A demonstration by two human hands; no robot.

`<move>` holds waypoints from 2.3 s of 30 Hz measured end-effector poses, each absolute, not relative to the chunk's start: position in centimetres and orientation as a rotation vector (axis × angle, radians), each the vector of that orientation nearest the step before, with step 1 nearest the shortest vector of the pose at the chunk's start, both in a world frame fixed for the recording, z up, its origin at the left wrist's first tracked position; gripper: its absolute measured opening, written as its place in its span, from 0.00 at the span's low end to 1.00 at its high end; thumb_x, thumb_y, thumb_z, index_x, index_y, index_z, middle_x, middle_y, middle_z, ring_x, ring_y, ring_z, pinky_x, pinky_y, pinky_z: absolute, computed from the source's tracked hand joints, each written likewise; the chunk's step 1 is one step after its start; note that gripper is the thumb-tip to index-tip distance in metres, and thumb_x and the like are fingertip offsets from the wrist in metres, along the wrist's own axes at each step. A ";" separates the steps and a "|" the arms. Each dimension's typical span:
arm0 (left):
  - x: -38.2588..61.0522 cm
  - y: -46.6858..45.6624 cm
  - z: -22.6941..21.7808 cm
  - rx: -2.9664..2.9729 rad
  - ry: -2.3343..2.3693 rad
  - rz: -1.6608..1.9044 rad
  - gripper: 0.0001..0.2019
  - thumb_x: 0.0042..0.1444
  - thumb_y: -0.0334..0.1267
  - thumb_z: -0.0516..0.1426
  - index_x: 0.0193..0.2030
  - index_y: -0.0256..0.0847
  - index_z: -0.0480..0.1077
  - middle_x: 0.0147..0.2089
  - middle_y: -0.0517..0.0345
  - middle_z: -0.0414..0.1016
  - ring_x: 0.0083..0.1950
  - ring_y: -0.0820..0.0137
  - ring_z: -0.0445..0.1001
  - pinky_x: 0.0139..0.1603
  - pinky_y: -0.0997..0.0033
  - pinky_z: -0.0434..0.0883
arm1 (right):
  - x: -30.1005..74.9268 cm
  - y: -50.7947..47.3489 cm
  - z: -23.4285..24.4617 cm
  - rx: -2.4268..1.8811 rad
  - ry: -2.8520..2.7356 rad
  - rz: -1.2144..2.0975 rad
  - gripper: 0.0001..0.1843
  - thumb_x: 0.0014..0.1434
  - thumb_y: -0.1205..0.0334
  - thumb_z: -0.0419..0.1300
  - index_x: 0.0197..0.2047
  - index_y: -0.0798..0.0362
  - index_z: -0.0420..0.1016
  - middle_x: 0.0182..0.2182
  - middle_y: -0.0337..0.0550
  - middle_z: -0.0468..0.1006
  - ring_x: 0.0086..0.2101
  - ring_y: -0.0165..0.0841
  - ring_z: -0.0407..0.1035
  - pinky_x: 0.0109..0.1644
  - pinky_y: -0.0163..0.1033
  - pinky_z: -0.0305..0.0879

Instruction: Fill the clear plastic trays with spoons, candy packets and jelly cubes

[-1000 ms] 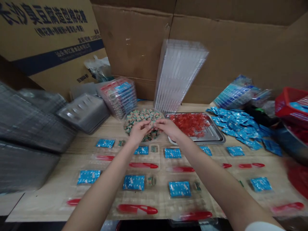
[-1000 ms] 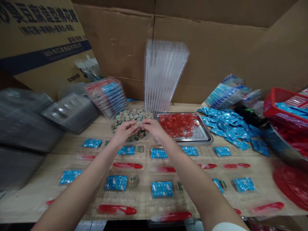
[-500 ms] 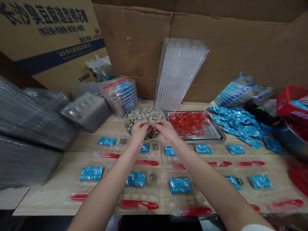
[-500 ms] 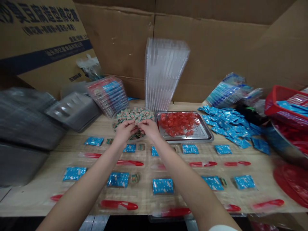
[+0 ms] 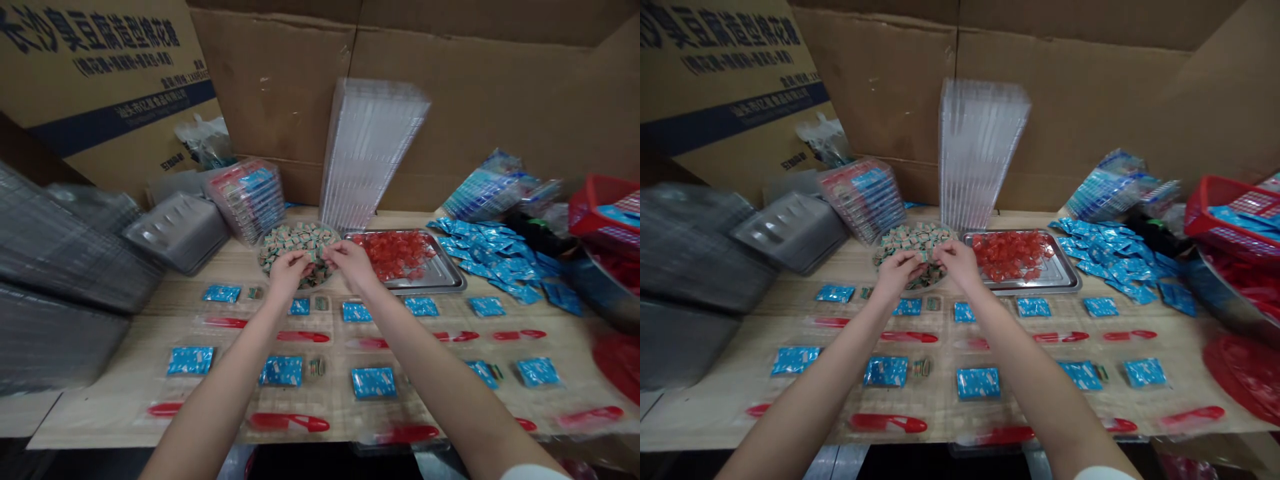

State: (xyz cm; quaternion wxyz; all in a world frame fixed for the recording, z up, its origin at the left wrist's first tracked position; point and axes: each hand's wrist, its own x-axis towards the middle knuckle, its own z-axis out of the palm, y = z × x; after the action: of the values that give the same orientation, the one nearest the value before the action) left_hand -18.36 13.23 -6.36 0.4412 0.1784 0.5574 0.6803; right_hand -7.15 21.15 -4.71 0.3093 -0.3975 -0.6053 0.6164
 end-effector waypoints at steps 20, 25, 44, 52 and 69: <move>-22.1 11.9 -6.7 0.360 1.513 1.802 0.14 0.41 0.42 0.65 0.31 0.34 0.71 0.27 0.60 0.75 0.29 0.75 0.74 0.33 0.77 0.70 | -9.1 22.2 -4.5 -1.064 -2.598 0.758 0.04 0.49 0.67 0.62 0.24 0.55 0.74 0.31 0.49 0.77 0.38 0.39 0.70 0.45 0.42 0.63; -21.7 11.7 -6.6 0.411 1.534 1.823 0.17 0.36 0.45 0.66 0.31 0.35 0.72 0.27 0.60 0.74 0.30 0.74 0.73 0.33 0.76 0.70 | -9.4 20.4 -5.0 -1.118 -2.675 0.625 0.07 0.50 0.73 0.58 0.33 0.59 0.77 0.41 0.60 0.76 0.47 0.46 0.66 0.52 0.47 0.58; -15.0 11.8 -2.3 0.492 1.292 1.476 0.12 0.39 0.37 0.66 0.31 0.34 0.74 0.30 0.55 0.77 0.32 0.73 0.75 0.37 0.75 0.72 | -2.9 20.8 -0.1 -0.996 -2.346 0.964 0.03 0.50 0.69 0.60 0.26 0.55 0.73 0.21 0.35 0.72 0.26 0.27 0.66 0.32 0.31 0.59; -1.3 11.4 -2.3 0.552 1.124 1.255 0.16 0.40 0.33 0.66 0.38 0.37 0.71 0.35 0.60 0.77 0.36 0.75 0.75 0.42 0.76 0.72 | 12.2 15.1 -2.1 -1.158 -1.327 1.702 0.10 0.49 0.57 0.62 0.31 0.54 0.68 0.25 0.35 0.72 0.26 0.27 0.67 0.29 0.32 0.65; 19.5 13.5 -6.5 2.385 1.231 0.469 0.15 0.55 0.31 0.52 0.50 0.36 0.66 0.53 0.43 0.68 0.56 0.58 0.66 0.57 0.56 0.62 | 35.6 20.0 -6.8 -2.136 -1.838 0.011 0.07 0.54 0.69 0.54 0.36 0.59 0.72 0.36 0.52 0.74 0.38 0.38 0.67 0.41 0.38 0.58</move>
State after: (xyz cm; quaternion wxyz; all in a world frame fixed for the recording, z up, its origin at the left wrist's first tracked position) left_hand 19.49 13.53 -6.48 0.2069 0.8564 0.4420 0.1684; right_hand 35.57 20.00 -6.80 0.1611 -0.7480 -0.6438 0.0039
